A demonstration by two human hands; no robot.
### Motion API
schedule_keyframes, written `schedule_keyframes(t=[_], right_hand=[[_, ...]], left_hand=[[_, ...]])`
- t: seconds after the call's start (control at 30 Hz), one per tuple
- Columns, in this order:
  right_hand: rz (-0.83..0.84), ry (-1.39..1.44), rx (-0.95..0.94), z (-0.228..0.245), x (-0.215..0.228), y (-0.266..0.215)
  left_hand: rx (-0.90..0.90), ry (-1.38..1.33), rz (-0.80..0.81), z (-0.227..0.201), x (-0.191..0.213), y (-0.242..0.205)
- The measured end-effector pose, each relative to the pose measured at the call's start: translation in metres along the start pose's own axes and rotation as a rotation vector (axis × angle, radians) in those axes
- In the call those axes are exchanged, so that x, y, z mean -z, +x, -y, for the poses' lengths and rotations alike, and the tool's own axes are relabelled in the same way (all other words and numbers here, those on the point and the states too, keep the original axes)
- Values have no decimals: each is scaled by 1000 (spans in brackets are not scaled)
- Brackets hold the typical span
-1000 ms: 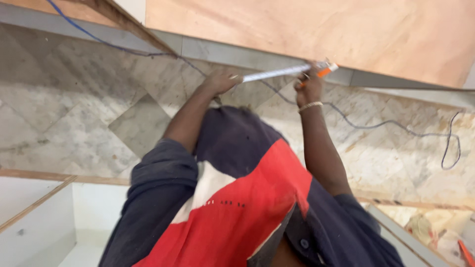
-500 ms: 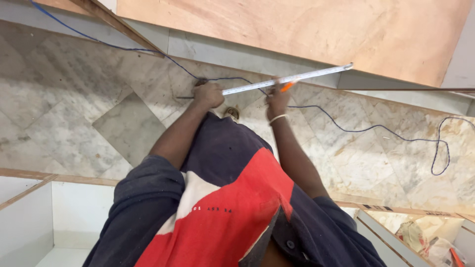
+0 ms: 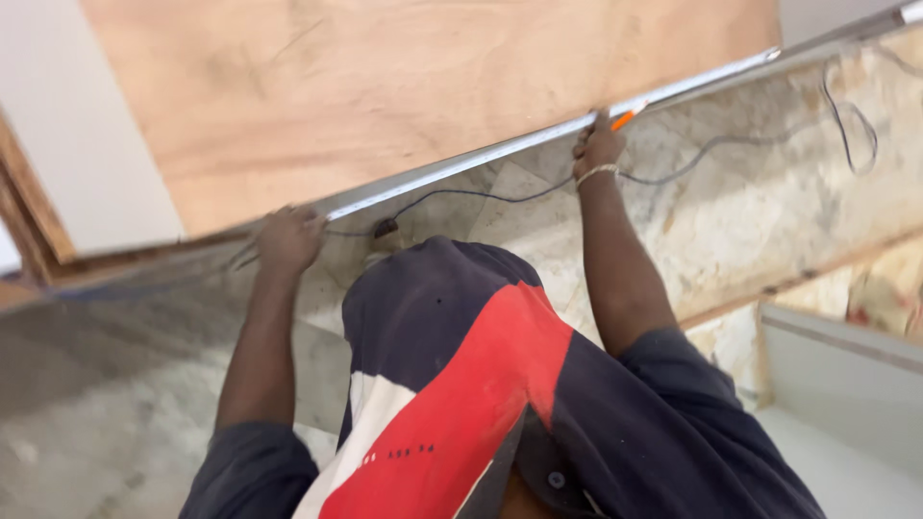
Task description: The person measures a large piece of plywood using a tape measure and marks dimensions onto the wood with a pencil.
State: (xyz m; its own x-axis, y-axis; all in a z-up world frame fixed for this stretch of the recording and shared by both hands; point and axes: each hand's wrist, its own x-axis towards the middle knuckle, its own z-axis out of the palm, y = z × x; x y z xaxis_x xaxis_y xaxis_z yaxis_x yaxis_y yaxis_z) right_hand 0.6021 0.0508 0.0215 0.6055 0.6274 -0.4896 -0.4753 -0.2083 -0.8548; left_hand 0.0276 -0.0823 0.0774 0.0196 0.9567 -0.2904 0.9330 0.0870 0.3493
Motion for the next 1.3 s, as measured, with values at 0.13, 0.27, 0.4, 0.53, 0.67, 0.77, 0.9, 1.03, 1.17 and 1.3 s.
schedule_keyframes(t=[0.13,0.27,0.4,0.53,0.67,0.77,0.9,1.03,1.17,1.3], right_hand=[[-90,-111,-32,5,-10,19],[-65,-165,-102,-56,-67,-19],[-32,-122,-153,-60,-79,-31],[-90,-162,-146,-47,-80,-3],[-136,-166,-98,-40,-74,29],[-147,-247,-71,-24,-68,37],[-168,-350,-90,8,-68,27],[-40,-325,-66,21,-68,26],[-14,-297,-83,16,-67,30],[18,-229,-68,10,-63,43]], left_hand=[[29,49,85,-17,36,24],[5,40,96,-83,33,60],[89,32,213,-125,33,76],[106,58,230,-159,42,98],[104,120,250,-190,41,119],[118,86,281,-209,35,132],[122,92,315,-237,30,147],[108,107,306,-250,26,154],[167,117,335,-256,26,159],[105,145,293,-251,22,160]])
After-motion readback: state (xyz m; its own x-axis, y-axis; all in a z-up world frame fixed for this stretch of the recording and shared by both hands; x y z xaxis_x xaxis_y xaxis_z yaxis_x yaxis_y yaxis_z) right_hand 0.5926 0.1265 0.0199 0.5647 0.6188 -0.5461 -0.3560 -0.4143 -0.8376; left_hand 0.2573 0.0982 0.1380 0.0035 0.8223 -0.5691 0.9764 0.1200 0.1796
